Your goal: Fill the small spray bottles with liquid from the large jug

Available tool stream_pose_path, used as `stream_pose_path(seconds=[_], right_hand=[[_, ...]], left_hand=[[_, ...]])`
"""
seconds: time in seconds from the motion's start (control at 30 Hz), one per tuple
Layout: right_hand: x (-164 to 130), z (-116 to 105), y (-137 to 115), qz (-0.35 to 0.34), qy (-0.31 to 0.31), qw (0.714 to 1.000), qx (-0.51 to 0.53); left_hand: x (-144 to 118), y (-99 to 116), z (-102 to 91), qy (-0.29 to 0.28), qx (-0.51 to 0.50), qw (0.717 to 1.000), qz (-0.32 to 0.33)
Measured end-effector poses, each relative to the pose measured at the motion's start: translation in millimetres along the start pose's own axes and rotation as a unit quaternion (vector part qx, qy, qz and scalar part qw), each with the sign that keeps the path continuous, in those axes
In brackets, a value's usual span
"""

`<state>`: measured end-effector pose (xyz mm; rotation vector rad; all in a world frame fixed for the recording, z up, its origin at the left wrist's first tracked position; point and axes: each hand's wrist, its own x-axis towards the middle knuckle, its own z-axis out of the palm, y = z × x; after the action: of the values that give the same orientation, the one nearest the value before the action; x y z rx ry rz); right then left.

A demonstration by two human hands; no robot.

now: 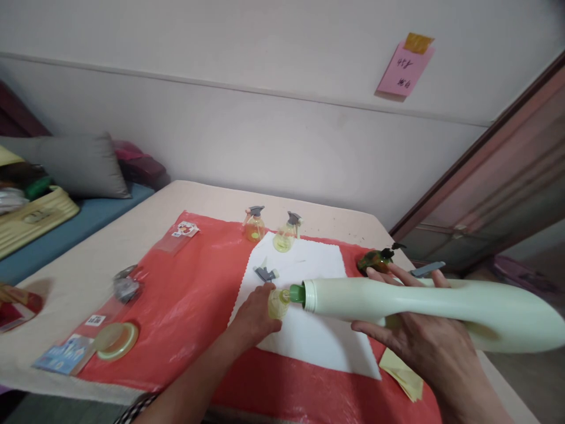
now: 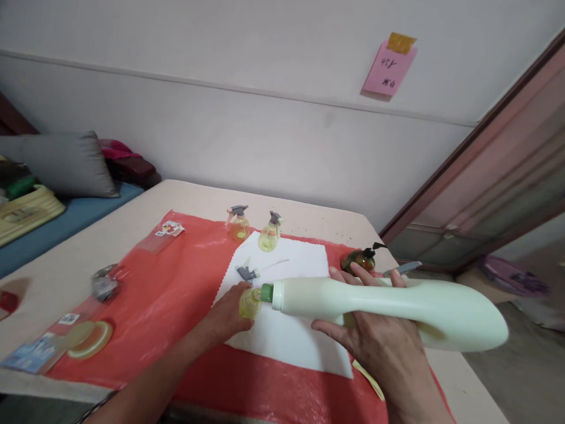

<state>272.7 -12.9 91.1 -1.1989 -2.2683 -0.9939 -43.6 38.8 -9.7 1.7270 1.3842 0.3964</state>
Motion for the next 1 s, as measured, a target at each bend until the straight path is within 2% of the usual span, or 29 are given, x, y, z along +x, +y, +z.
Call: stream_pose_path(seconds=[0.73, 1.0], right_hand=[[1.8, -1.6, -0.8, -0.009, 0.001, 1.0, -0.013], [-1.6, -0.1, -0.3, 0.008, 0.0, 1.0, -0.007]], left_hand=[[-2.4, 2.8, -1.0, 0.001, -0.009, 1.0, 0.003], [-0.4, -1.1, 0.4, 0.0, -0.003, 1.0, 0.009]])
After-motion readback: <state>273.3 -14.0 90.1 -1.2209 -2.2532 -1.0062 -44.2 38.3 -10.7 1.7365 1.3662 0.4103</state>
